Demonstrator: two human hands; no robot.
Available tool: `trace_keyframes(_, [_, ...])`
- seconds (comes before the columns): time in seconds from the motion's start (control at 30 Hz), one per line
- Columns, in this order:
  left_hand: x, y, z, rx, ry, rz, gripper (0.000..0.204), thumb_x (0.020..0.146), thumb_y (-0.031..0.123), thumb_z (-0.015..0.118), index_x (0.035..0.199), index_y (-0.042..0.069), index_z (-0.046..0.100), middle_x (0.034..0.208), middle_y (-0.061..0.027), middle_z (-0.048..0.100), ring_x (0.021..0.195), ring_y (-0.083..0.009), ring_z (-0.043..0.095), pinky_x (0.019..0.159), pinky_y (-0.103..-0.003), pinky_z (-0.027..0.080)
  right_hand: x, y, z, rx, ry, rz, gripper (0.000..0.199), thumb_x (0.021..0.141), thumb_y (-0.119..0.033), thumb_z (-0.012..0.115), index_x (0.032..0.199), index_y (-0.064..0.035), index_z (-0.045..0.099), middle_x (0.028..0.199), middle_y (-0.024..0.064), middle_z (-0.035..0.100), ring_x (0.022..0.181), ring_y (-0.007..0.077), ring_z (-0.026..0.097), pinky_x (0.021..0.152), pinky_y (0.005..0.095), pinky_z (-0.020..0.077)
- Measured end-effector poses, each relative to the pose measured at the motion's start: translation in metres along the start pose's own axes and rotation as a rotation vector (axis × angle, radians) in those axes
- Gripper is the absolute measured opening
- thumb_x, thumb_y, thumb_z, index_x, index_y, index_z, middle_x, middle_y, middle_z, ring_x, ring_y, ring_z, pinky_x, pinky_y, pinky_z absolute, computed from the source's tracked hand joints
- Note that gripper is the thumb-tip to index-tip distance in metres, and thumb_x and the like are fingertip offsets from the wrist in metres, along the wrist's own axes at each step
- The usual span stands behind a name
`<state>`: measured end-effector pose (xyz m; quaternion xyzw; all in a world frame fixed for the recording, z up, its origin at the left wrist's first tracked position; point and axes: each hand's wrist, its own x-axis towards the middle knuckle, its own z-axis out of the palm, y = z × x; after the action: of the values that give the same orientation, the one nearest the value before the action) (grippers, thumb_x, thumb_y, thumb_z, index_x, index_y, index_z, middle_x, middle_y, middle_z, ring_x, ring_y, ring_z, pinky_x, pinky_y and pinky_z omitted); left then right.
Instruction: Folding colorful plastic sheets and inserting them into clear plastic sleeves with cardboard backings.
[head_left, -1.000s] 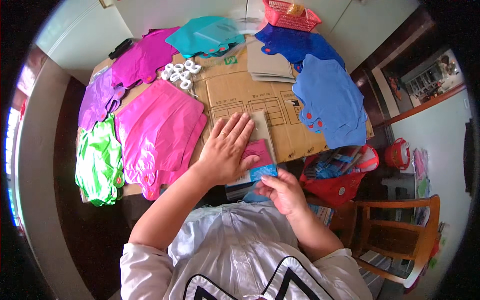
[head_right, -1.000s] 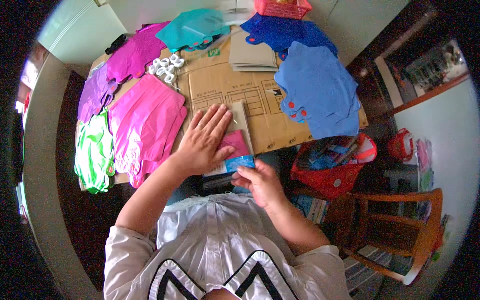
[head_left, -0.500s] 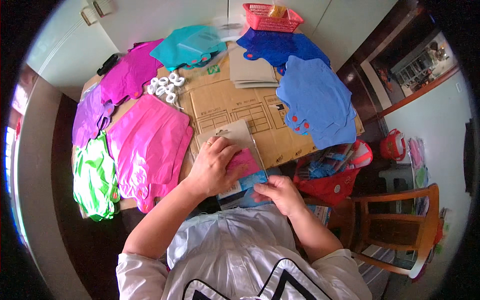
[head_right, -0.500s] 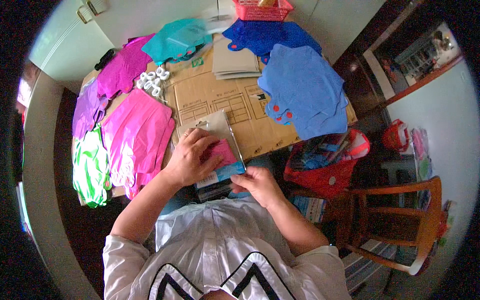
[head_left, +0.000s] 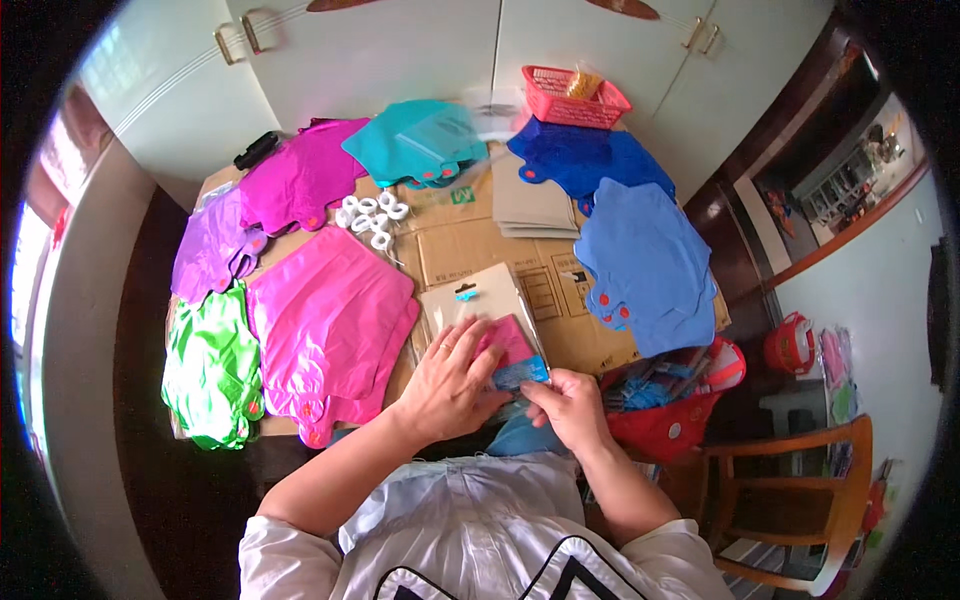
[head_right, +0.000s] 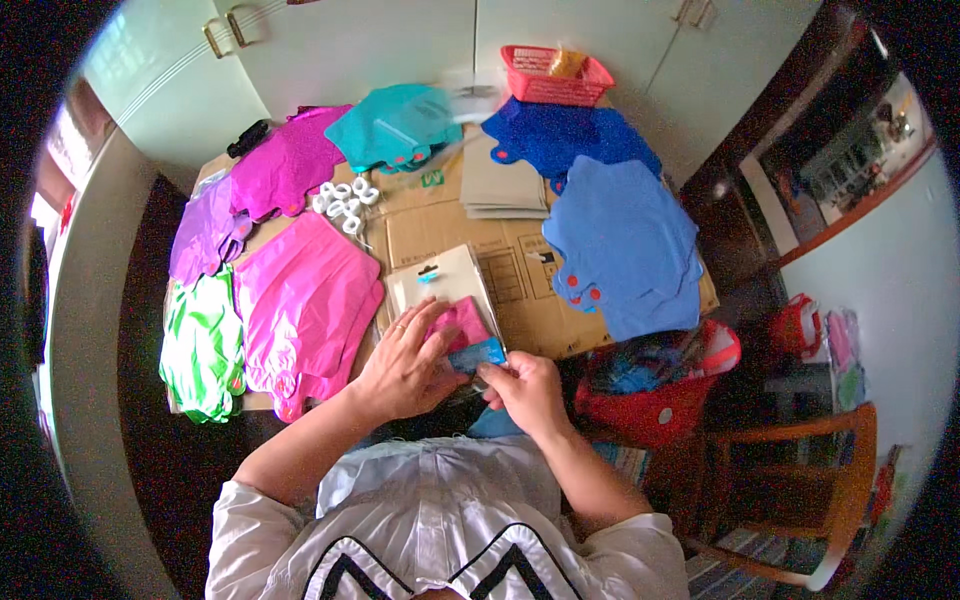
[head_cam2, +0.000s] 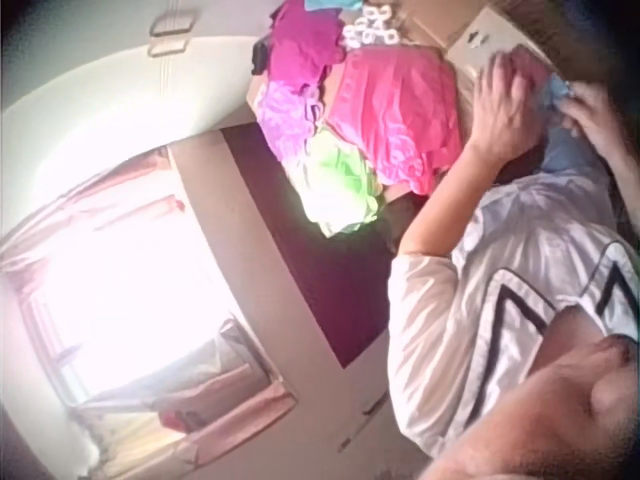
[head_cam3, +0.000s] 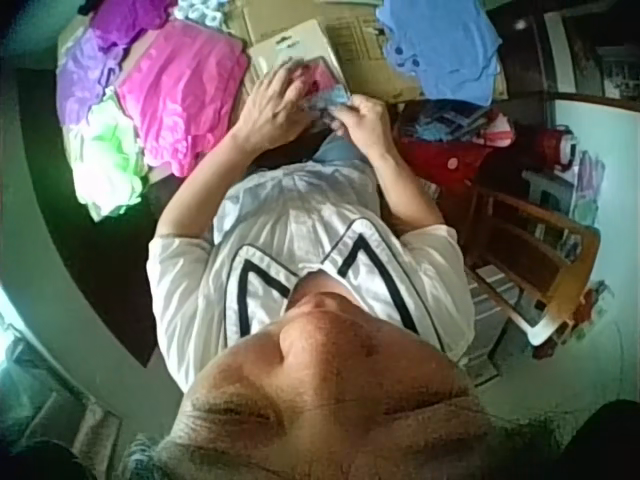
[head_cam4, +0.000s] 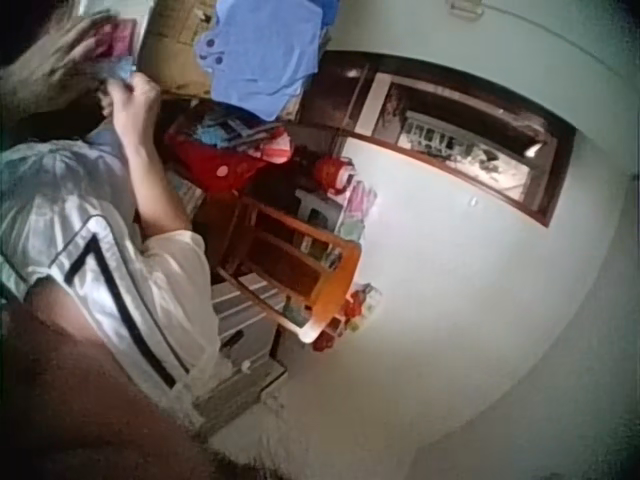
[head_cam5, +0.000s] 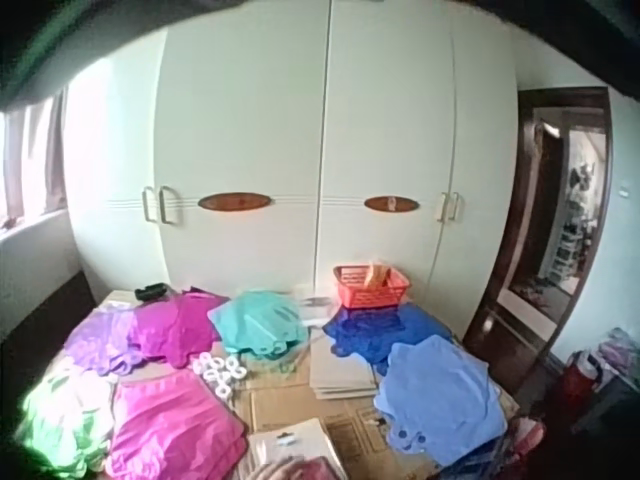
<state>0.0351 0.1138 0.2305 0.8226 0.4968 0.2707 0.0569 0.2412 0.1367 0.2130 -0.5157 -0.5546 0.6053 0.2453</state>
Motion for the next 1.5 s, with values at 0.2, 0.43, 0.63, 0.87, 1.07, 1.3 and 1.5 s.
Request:
trace_keyframes(0.2, [-0.007,-0.013,0.002,-0.037,0.041,0.01,0.034,0.076,0.027,0.072,0.093,0.002,0.057,0.117,-0.0195,0.054,0.121,-0.0387,0.049,0.102,-0.054,0.037,0.03,-0.078,-0.035,-1.312,-0.086,-0.396,0.026,0.086,-0.024,0.06,0.074,-0.0006,0.064,0.069,0.0189,0.064,0.058,0.0328,0.062,0.056,0.0424,0.0502])
trace_keyframes(0.43, [-0.012,-0.015,0.02,0.026,0.168,0.166,0.03,0.075,0.022,0.072,0.093,0.001,0.06,0.111,-0.0186,0.057,0.114,-0.0368,0.055,0.1,-0.051,0.041,0.236,-0.132,-0.001,-1.538,0.092,-1.334,0.006,0.076,-0.015,0.058,0.076,-0.0097,0.061,0.076,0.0076,0.058,0.077,0.0257,0.062,0.065,0.0382,0.0501])
trace_keyframes(0.63, [-0.012,-0.013,0.016,0.078,0.153,0.19,0.025,0.074,0.016,0.07,0.092,0.001,0.061,0.106,-0.0169,0.058,0.11,-0.0356,0.057,0.099,-0.05,0.042,0.253,-0.127,0.014,-1.539,-0.061,-1.64,0.003,0.073,-0.014,0.057,0.071,-0.011,0.056,0.073,0.0038,0.056,0.071,0.0213,0.06,0.061,0.0309,0.0483])
trace_keyframes(0.87, [-0.024,-0.015,0.017,0.095,0.135,0.279,0.024,0.073,0.011,0.069,0.092,-0.002,0.061,0.109,-0.0194,0.06,0.111,-0.0368,0.058,0.098,-0.051,0.044,0.039,-0.131,-0.064,-0.127,0.043,-0.888,0.006,0.087,-0.002,0.061,0.088,-0.0022,0.056,0.076,0.006,0.065,0.068,0.0124,0.063,0.065,0.0275,0.0524])
trace_keyframes(1.07, [-0.021,-0.013,0.018,0.024,0.141,0.264,0.023,0.073,0.006,0.068,0.093,-0.001,0.061,0.105,-0.0175,0.061,0.109,-0.0353,0.06,0.097,-0.047,0.047,-0.048,0.021,-0.062,0.28,-0.015,-0.573,0.008,0.088,0.004,0.058,0.092,-0.0007,0.054,0.088,0.0179,0.069,0.077,0.0183,0.068,0.072,0.0337,0.0568])
trace_keyframes(1.3, [-0.018,-0.005,0.02,0.0,0.162,0.225,0.021,0.073,0.002,0.069,0.091,-0.002,0.06,0.102,-0.017,0.062,0.106,-0.0343,0.061,0.095,-0.045,0.049,-0.042,0.056,-0.006,0.162,0.438,-0.7,0.008,0.088,0.005,0.058,0.095,0.0009,0.056,0.09,0.0168,0.069,0.079,0.0195,0.069,0.068,0.031,0.0567])
trace_keyframes(1.5, [-0.016,0.0,0.024,-0.001,0.174,0.211,0.021,0.073,0.002,0.07,0.092,-0.002,0.061,0.103,-0.0167,0.063,0.106,-0.0337,0.061,0.095,-0.045,0.049,-0.038,0.047,-0.002,-0.81,0.602,-1.07,0.027,0.072,0.001,0.069,0.098,-0.0001,0.061,0.088,0.0127,0.066,0.073,0.0306,0.064,0.066,0.0377,0.0523])
